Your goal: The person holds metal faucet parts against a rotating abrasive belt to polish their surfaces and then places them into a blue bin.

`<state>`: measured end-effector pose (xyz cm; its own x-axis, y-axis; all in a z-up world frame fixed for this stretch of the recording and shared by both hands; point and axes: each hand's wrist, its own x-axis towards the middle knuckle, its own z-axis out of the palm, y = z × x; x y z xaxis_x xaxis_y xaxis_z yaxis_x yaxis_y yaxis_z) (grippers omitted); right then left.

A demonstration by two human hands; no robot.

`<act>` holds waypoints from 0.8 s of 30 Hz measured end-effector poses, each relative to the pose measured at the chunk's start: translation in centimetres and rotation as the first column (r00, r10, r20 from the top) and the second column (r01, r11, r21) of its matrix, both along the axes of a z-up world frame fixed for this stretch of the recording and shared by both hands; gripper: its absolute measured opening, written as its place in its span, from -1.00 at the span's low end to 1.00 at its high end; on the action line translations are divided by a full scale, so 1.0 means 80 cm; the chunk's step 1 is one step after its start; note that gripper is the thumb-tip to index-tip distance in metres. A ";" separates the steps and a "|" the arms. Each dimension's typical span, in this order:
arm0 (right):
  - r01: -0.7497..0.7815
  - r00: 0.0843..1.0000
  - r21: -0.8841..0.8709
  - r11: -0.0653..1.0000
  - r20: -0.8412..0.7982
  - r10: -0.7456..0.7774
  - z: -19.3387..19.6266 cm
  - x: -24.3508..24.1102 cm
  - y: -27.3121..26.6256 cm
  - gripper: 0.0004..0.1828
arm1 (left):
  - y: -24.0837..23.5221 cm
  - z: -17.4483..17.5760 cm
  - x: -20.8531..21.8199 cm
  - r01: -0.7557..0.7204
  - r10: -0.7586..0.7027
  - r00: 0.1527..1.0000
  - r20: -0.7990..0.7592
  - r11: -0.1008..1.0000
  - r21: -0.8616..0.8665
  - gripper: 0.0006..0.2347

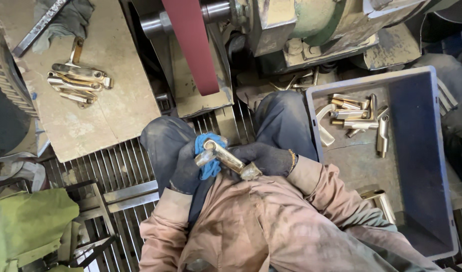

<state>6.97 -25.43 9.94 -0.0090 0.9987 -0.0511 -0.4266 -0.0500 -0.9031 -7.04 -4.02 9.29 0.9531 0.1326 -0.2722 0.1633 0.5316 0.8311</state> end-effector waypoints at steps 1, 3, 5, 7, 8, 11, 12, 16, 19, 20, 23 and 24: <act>0.000 1.000 0.000 1.000 0.002 0.000 -0.004 0.000 -0.003 -0.56 | 0.000 0.006 -0.001 0.020 -0.018 1.000 0.020 0.997 -0.076 -0.62; 0.000 0.936 -0.240 0.971 -0.343 -0.085 -0.012 0.001 -0.013 -0.49 | 0.000 0.012 -0.001 0.039 -0.033 0.999 0.041 0.988 -0.152 -0.59; -0.003 0.898 -0.197 0.980 -0.432 -0.084 -0.020 0.005 -0.020 -0.53 | 0.003 0.012 -0.003 0.101 -0.088 0.986 0.145 0.991 -0.088 -0.58; -0.002 0.854 -0.153 0.988 -0.515 -0.078 -0.023 0.006 -0.020 -0.57 | 0.000 0.006 -0.002 0.093 -0.082 0.986 0.143 0.993 -0.074 -0.58; 0.036 0.907 -0.288 0.957 -0.393 -0.153 -0.021 0.005 -0.017 -0.56 | -0.001 0.003 -0.002 0.089 -0.079 0.987 0.142 0.994 -0.061 -0.58; 0.180 0.984 -0.201 0.963 0.036 -0.176 -0.007 -0.006 -0.008 -0.58 | -0.002 -0.002 -0.005 0.065 -0.059 0.993 0.106 0.996 -0.057 -0.59; 0.190 0.926 0.036 0.981 0.325 -0.192 0.001 -0.009 -0.004 -0.59 | -0.002 -0.002 -0.006 0.062 -0.055 0.993 0.105 0.996 -0.057 -0.59; 0.340 0.636 -0.074 0.937 0.752 -0.172 0.025 -0.012 0.007 -0.59 | -0.007 0.001 0.000 0.028 -0.042 0.996 0.075 0.981 0.191 -0.62; 0.329 0.667 -0.019 0.944 0.713 -0.218 0.024 -0.007 0.015 -0.65 | -0.002 0.012 0.005 0.044 -0.055 0.997 0.045 0.976 0.212 -0.64; 0.317 0.654 -0.012 0.948 0.727 -0.210 0.019 -0.005 0.020 -0.66 | 0.001 0.015 0.007 0.057 -0.067 0.997 0.048 0.981 0.184 -0.65; 0.280 0.641 -0.018 0.960 0.748 -0.173 0.003 0.004 0.027 -0.64 | 0.007 0.013 0.016 0.095 -0.097 0.995 0.007 0.985 0.147 -0.63; 0.254 0.642 -0.032 0.967 0.753 -0.143 -0.003 0.009 0.030 -0.63 | 0.011 0.007 0.020 0.093 -0.095 0.995 0.008 0.985 0.148 -0.63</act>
